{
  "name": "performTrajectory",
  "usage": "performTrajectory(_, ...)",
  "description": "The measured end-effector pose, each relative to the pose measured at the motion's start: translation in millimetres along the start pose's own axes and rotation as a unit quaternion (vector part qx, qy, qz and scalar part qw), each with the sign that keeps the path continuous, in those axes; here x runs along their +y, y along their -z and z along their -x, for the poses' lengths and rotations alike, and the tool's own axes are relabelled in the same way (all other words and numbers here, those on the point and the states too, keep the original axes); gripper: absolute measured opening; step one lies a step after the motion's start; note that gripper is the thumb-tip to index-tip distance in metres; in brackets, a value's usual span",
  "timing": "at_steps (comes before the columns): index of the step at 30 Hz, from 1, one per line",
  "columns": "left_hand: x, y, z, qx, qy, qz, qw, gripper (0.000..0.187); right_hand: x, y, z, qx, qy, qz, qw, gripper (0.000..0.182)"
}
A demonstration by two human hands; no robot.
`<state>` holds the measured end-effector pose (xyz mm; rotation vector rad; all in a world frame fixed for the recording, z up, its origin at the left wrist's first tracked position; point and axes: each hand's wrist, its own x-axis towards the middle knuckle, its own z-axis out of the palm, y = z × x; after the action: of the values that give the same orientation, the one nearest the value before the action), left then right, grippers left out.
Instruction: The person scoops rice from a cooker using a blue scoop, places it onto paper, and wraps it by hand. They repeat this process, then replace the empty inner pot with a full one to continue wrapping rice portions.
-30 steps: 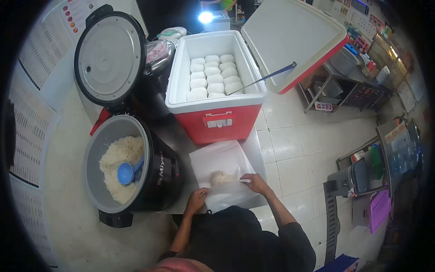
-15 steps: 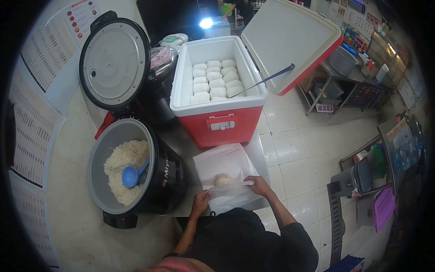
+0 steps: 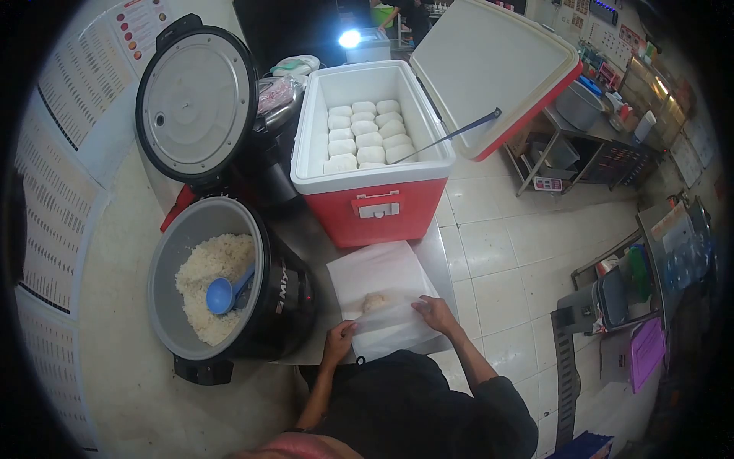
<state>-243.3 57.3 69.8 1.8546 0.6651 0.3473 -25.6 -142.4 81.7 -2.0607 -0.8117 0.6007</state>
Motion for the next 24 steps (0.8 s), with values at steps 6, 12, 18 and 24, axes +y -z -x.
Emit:
performTrajectory(6, -12, -3, 4, 0.013, -0.038, -0.001, 0.999, 0.020, 25, -12, 0, 0.025, -0.013, 0.016, 0.999, 0.049)
performTrajectory(12, 10, 16, 6, -0.050, -0.032, -0.074, 0.995, 0.024, 16, -12, -1, 0.010, -0.018, 0.019, 1.000, 0.053)
performTrajectory(18, 66, 63, 27, -0.150, -0.085, -0.192, 0.966, 0.038, 15, -2, -6, -0.031, -0.033, 0.027, 0.999, 0.040)
performTrajectory(24, 225, 181, 71, -0.454, -0.228, 0.057, 0.859, 0.044, -129, 110, 7, -0.046, 0.127, -0.045, 0.990, 0.029)
